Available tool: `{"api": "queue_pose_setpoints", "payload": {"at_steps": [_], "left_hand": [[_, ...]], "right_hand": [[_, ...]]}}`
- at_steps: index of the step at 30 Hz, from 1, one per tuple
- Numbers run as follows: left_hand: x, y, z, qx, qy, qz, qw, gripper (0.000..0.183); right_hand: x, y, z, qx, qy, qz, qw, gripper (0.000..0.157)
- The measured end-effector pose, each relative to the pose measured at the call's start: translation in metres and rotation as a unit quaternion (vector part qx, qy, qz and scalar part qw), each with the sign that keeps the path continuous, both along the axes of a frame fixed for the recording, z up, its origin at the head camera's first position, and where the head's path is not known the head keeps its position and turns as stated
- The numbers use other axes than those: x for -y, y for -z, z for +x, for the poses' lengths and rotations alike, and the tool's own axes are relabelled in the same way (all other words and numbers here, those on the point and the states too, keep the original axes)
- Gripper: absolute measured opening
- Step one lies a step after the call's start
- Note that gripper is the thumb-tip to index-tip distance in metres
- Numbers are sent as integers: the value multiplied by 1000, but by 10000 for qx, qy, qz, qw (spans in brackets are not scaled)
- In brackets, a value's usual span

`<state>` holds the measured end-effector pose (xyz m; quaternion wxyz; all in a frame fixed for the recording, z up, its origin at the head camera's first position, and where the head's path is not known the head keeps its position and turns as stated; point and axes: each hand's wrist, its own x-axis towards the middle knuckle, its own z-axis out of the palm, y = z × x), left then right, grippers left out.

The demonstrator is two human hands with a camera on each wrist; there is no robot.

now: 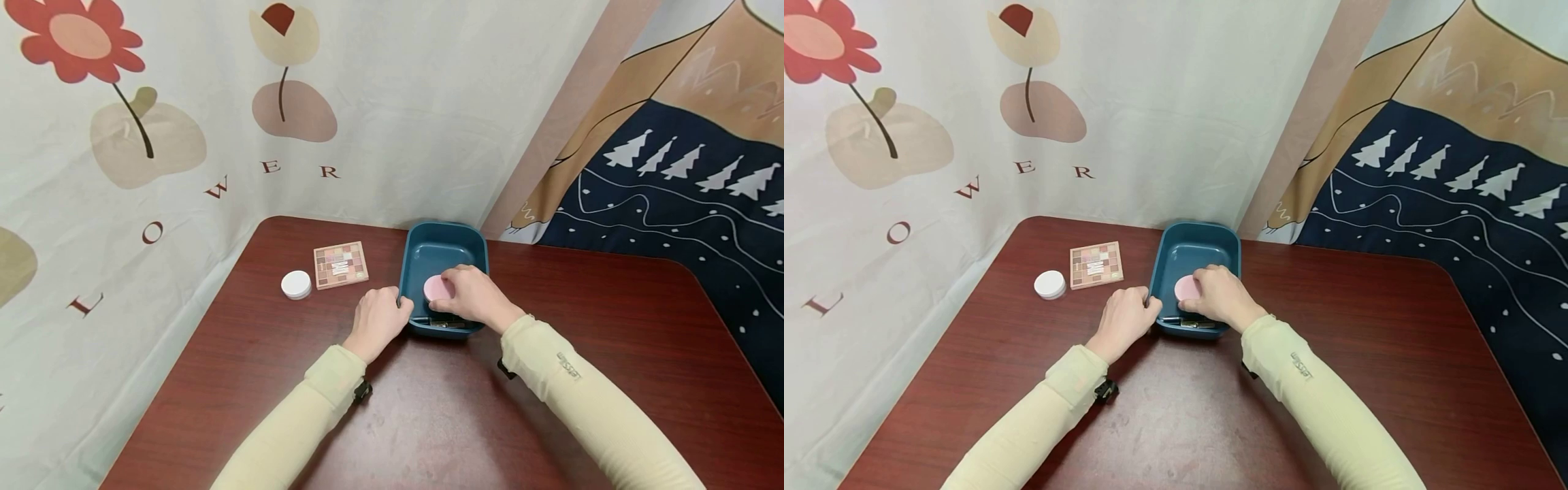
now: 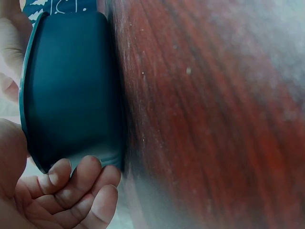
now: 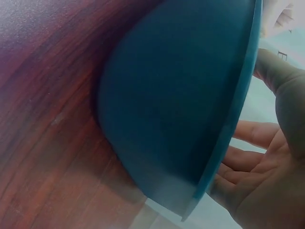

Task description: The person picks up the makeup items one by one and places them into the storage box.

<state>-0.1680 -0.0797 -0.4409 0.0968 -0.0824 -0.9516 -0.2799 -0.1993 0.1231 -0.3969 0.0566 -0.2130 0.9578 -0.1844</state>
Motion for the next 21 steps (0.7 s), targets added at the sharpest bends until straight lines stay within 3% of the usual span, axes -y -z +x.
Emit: {"api": "queue_pose_setpoints", "payload": {"at_steps": [21], "left_hand": [[0, 1, 0, -10, -6, 63, 10000, 36]], "right_hand": [[10, -3, -11, 369, -290, 385, 9982, 54]]}}
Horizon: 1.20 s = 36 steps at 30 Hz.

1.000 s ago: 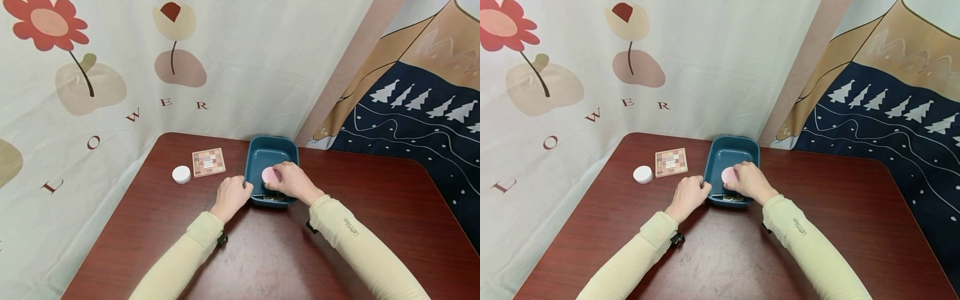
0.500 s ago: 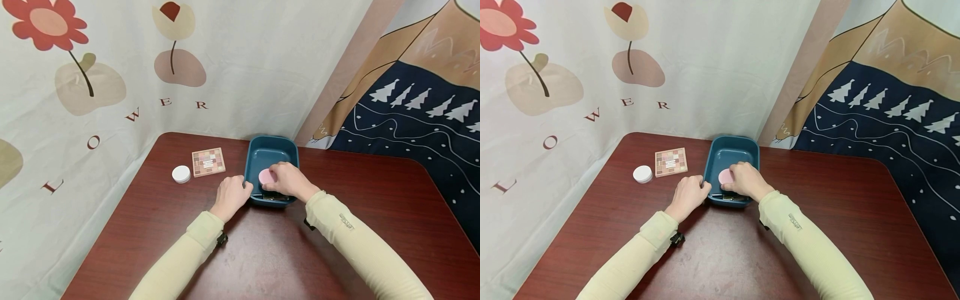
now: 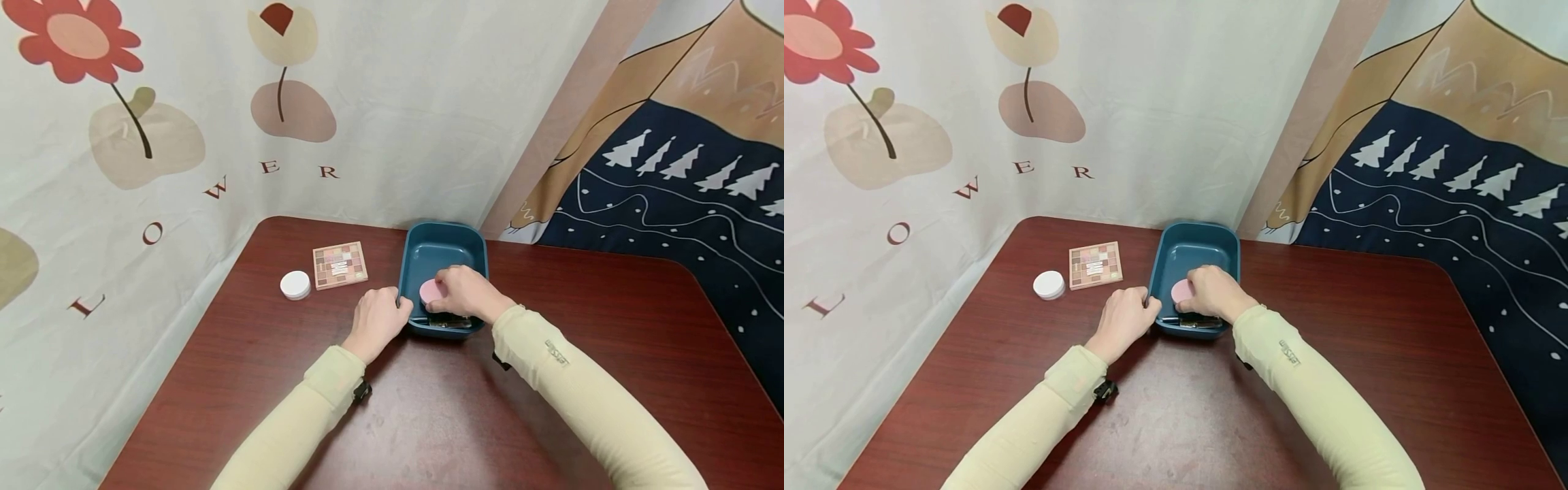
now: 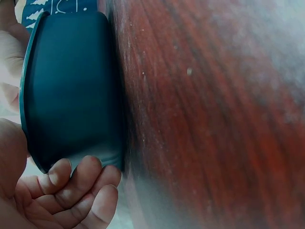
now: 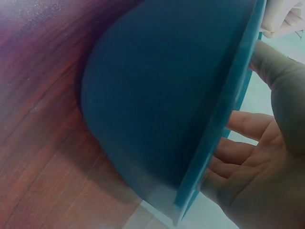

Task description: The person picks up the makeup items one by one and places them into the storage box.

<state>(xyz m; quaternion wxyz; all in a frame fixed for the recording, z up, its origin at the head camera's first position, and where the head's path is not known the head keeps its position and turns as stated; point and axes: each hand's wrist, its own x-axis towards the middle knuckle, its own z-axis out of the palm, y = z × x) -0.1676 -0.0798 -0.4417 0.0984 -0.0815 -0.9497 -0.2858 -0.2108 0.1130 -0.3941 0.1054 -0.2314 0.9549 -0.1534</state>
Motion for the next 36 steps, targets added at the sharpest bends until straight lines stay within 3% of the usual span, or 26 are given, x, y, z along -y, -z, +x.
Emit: {"api": "queue_pose_setpoints", "payload": {"at_steps": [13, 23, 36], "left_hand": [[0, 0, 0, -71, 23, -89, 9999, 35], [1, 1, 0, -86, 13, -123, 9999, 35], [0, 0, 1, -109, -20, -98, 9999, 35]], "right_hand": [[9, -2, -6, 45, -137, 204, 9997, 57], [18, 1, -8, 348, -32, 424, 9985, 57], [28, 9, -6, 15, -290, 734, 9969, 56]]}}
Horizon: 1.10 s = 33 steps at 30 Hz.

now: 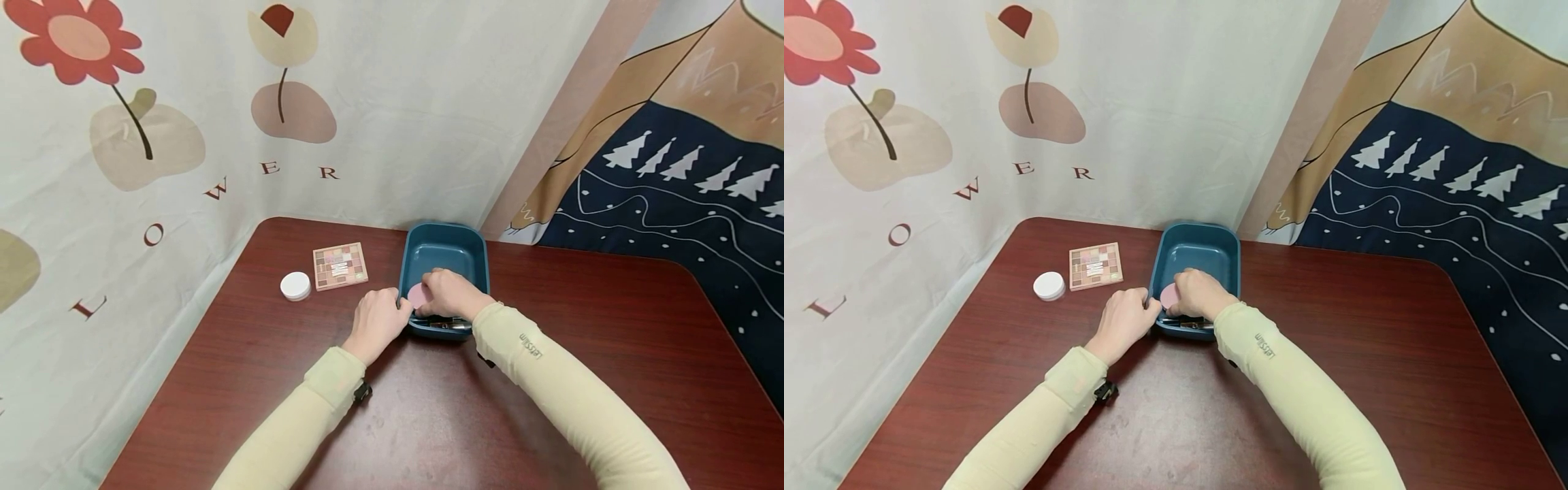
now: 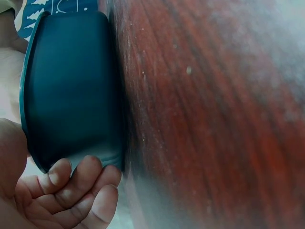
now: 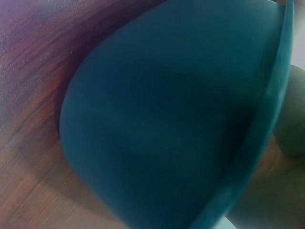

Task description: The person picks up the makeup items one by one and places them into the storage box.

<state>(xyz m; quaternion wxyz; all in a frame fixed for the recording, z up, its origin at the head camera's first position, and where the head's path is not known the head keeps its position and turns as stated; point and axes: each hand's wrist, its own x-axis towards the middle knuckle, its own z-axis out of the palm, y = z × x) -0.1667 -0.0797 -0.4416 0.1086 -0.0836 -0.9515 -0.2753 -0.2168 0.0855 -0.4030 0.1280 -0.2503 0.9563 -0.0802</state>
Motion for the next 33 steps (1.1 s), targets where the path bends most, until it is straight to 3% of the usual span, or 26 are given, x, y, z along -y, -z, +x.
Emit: {"api": "queue_pose_setpoints", "payload": {"at_steps": [7, 17, 24, 33], "left_hand": [[0, 0, 0, -37, 59, -28, 10000, 34], [0, 0, 0, -51, 39, -50, 10000, 36], [0, 1, -1, 69, 44, -98, 9999, 35], [0, 0, -1, 157, 33, -79, 9998, 36]], "right_hand": [[2, 0, 1, 69, -8, 18, 10000, 58], [-6, -6, 2, -28, -53, -45, 10000, 48], [-19, -10, 8, 65, 160, -361, 9992, 49], [-42, -14, 15, -203, 221, -784, 9965, 48]]}}
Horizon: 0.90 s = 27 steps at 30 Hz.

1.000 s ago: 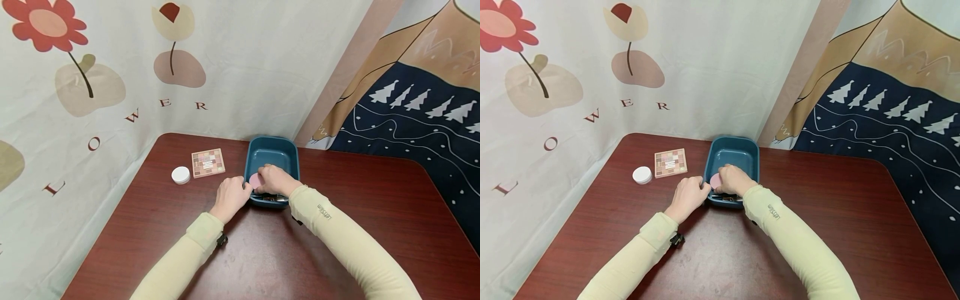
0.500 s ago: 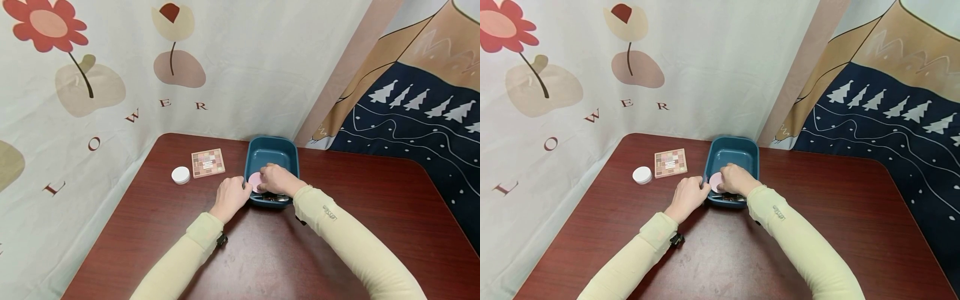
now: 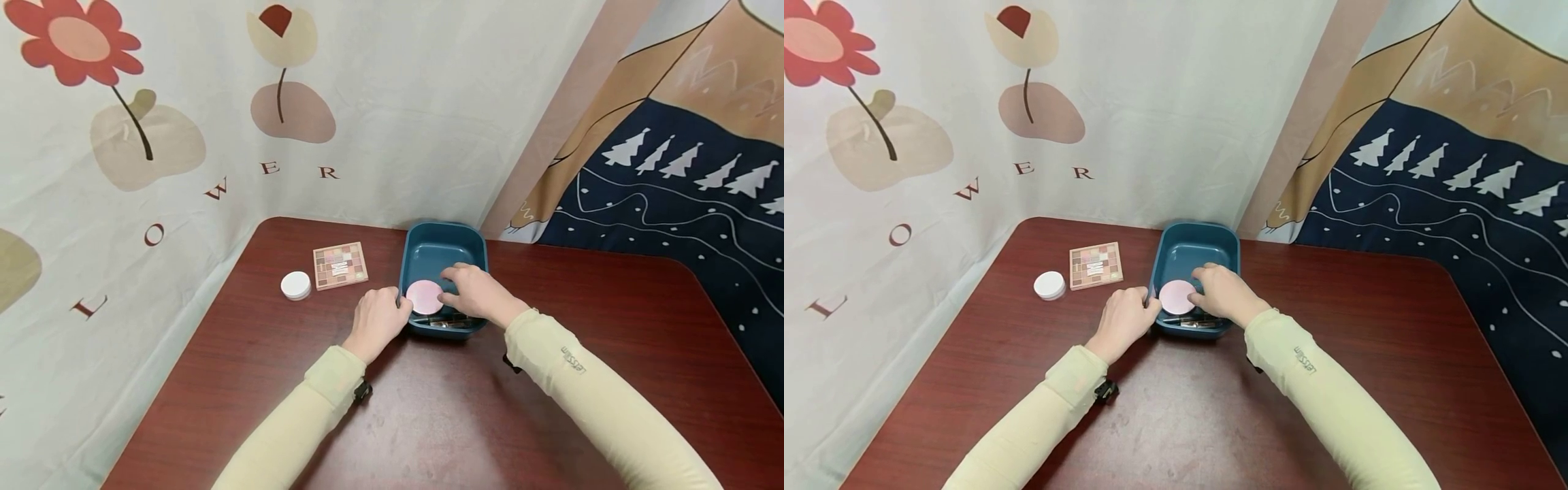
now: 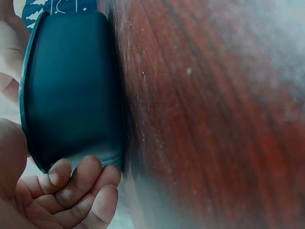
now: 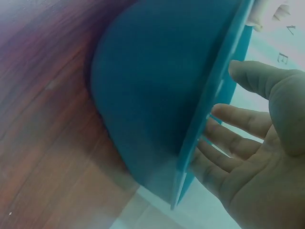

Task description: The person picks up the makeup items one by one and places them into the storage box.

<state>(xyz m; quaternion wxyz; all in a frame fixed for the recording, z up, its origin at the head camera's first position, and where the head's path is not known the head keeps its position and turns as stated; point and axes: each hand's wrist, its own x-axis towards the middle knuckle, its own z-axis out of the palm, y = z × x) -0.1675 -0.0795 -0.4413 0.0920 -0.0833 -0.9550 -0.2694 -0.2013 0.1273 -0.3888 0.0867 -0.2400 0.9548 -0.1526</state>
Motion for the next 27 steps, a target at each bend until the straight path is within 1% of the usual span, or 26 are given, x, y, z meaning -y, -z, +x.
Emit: {"api": "queue_pose_setpoints", "payload": {"at_steps": [9, 13, 17, 21, 27], "left_hand": [[0, 0, 1, -92, 31, 78, 9999, 36], [0, 0, 1, -99, 30, 25, 9999, 37], [0, 0, 1, -113, 17, 12, 9999, 36], [0, 0, 1, -168, 13, 11, 9999, 37], [0, 1, 1, -254, 13, 22, 9997, 37]], "right_hand": [[-21, -5, 5, -2, 205, -354, 9992, 46], [-29, -7, 7, -177, 256, -574, 9979, 44], [-35, -10, 10, -338, 421, -753, 9957, 41], [-42, -10, 14, -399, 636, -854, 9935, 36], [-52, -5, 19, -410, 927, -989, 9899, 31]]}}
